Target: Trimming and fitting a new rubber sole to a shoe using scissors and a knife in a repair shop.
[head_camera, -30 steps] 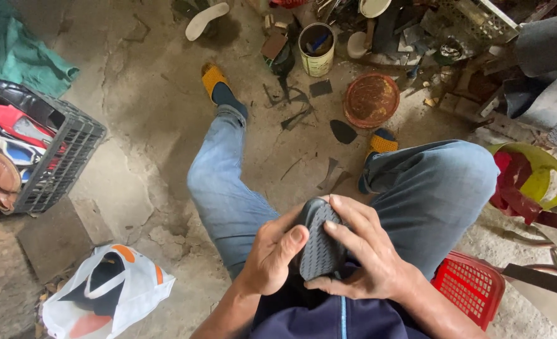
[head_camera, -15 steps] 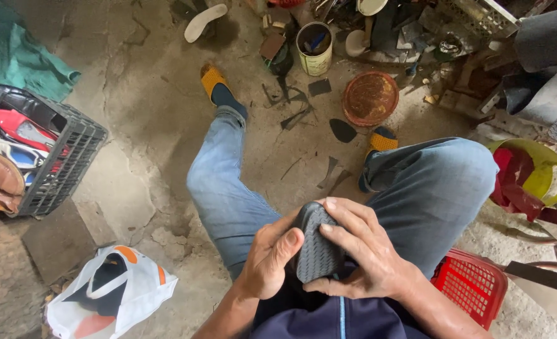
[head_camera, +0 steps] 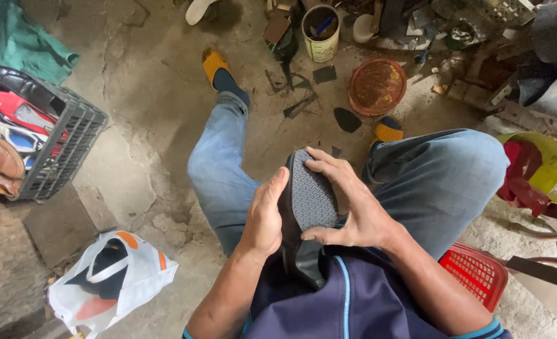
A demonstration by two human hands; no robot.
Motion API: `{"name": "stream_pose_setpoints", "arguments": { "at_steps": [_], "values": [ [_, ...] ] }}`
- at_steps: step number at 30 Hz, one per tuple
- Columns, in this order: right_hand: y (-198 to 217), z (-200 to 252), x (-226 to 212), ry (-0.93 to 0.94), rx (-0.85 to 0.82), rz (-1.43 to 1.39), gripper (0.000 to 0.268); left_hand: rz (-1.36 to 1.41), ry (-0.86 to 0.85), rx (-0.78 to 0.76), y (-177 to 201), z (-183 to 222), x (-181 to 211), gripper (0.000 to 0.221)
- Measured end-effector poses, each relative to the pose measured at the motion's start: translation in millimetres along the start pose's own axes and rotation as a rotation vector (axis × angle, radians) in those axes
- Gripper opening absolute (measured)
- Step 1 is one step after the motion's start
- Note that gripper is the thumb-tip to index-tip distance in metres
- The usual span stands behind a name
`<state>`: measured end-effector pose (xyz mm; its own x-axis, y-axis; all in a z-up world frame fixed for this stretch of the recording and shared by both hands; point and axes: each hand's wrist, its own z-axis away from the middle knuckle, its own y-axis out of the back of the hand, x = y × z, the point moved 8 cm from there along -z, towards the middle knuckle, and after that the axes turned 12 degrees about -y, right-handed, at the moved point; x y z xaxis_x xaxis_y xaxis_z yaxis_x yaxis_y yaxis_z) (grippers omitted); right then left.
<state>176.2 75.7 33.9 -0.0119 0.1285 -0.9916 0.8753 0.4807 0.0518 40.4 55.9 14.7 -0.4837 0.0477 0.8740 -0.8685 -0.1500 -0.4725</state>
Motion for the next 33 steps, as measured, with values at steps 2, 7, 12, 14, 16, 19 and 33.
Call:
{"name": "stream_pose_setpoints", "arguments": {
  "at_steps": [2,7,12,14,16,19,33],
  "values": [
    [-2,-2,-1,0.008,-0.009,0.023,0.101,-0.133,0.003,0.013,-13,3,17,0.028],
    [-5,-10,-12,0.01,-0.014,0.115,0.104,-0.372,-0.03,0.009,-19,3,32,0.025],
    [-11,-13,-23,0.005,-0.019,0.01,0.117,-0.226,-0.055,0.137,-7,-2,42,0.022],
    [-9,-6,-14,-0.038,-0.039,-0.161,0.118,-0.189,-0.077,0.168,13,-6,35,0.025],
    [-14,0,-5,-0.083,-0.074,-0.329,0.12,-0.146,-0.105,0.209,28,-6,39,0.028],
    [-13,8,9,-0.167,-0.055,-0.507,0.102,-0.106,-0.153,0.218,21,-10,55,0.029],
    [-25,14,0,-0.278,0.086,-0.716,0.046,-0.067,-0.191,0.074,12,-8,58,0.052]
  ]
}}
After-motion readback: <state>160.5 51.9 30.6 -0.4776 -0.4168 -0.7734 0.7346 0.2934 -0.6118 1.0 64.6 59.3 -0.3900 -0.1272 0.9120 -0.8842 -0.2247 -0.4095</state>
